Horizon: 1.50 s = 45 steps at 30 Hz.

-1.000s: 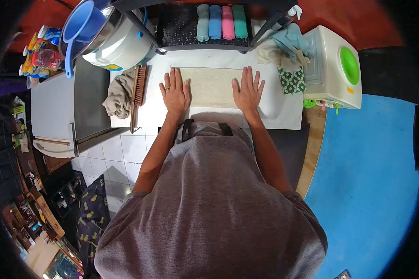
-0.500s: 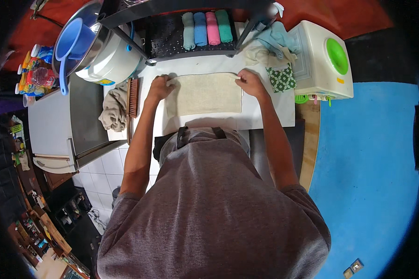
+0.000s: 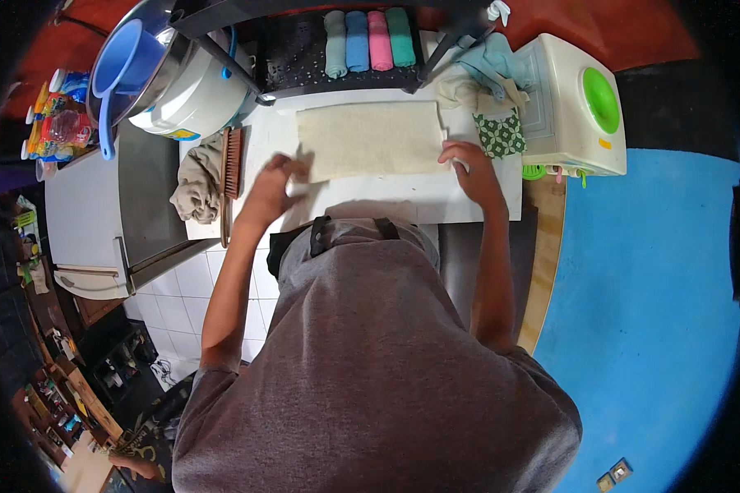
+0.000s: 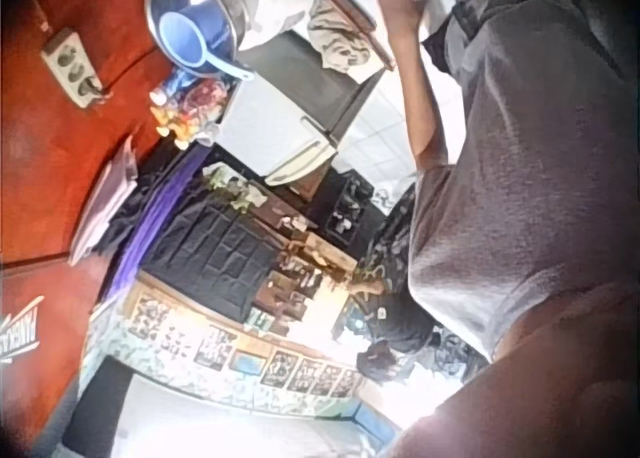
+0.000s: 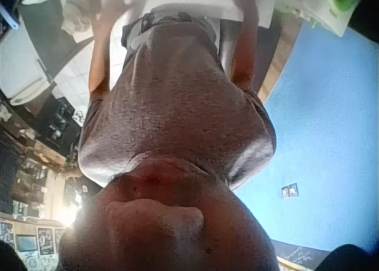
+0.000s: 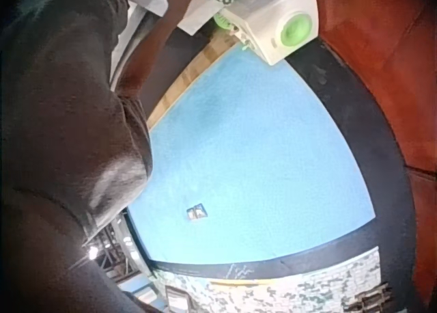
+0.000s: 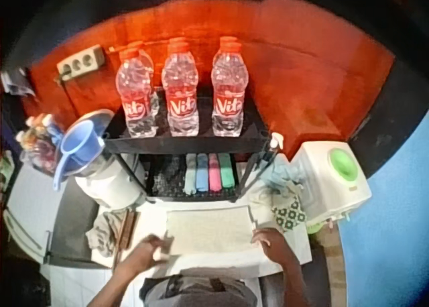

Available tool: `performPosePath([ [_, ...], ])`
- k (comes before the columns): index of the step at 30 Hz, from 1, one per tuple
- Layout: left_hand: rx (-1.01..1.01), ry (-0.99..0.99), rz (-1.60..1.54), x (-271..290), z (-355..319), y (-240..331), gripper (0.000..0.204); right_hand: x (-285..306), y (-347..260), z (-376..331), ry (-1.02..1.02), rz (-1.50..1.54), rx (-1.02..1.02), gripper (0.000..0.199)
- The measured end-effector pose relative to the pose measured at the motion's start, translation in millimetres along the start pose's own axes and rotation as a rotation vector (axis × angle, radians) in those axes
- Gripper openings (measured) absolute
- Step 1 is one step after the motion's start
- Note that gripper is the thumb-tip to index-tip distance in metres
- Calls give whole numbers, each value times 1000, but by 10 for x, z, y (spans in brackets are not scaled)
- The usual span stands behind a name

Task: Brushing a piece of light fabric with a handheld brush on a counter and then folding it neatly.

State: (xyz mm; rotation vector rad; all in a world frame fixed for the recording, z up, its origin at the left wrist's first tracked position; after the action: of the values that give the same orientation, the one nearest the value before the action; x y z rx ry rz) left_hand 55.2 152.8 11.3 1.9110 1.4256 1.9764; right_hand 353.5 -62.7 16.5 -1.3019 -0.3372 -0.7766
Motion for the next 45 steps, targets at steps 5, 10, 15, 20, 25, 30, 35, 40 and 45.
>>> performPosePath([
  [5, 97, -132, 79, -424, 124, 151, 37, -335, 46, -35, 176, -151, -85, 33],
  [10, -164, 479, 90, -830, 798, 470, 46, -1027, -387, 602, 330, -73, 98, 33],
  [15, -34, 420, 338, -1160, 899, 212, 59, -1534, 42, 608, 112, -476, 71, 51],
  [20, 98, 519, 309, -986, 813, 63, 56, -1141, 404, 349, 159, -711, -103, 52],
  [25, 291, 506, 348, -900, 825, -159, 61, -920, 724, 229, 186, -768, -296, 57],
  [30, 472, 438, 339, -773, 893, -564, 65, -961, 787, 249, 186, -831, -329, 58],
  [35, 471, 324, 306, -666, 1035, -720, 64, -746, 781, 497, 348, -530, -117, 58],
  [40, 395, 115, 175, -496, 1286, -676, 43, -553, 1191, 605, 133, -403, -349, 39],
  [45, -64, 297, -137, -50, 1135, -416, 32, -397, 1280, 581, 172, 180, -180, 19],
])
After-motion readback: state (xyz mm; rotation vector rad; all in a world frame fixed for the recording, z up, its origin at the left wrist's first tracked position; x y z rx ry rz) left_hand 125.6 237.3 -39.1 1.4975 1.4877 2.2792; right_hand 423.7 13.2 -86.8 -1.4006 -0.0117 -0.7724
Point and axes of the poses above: each hand's wrist, its own z-axis towards the middle knuckle, its own x-axis out of the back of the hand, y = z × x, the point moved 6 cm from there along z, towards the middle knuckle, and after that the axes turned 10 degrees about x, right-handed, at the moved point
